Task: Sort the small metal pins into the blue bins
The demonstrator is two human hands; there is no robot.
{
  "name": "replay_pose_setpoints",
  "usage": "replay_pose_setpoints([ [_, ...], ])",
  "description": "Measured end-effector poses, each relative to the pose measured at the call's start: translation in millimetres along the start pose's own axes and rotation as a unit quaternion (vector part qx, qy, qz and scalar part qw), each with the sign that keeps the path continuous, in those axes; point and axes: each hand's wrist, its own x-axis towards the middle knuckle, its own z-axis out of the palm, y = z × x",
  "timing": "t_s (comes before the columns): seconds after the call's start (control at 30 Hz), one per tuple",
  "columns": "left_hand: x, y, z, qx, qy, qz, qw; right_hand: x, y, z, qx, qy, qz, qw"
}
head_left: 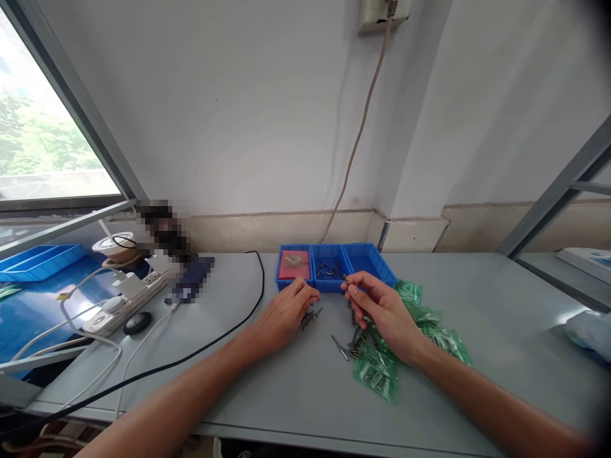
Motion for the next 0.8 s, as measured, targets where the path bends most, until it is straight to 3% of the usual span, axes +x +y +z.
replay_pose_setpoints([
  [0.8, 1.6, 5.5, -4.1, -0.01, 0.017, -0.012, 1.0, -0.4, 1.0, 0.6, -0.003, -0.01, -0.003, 1.0],
])
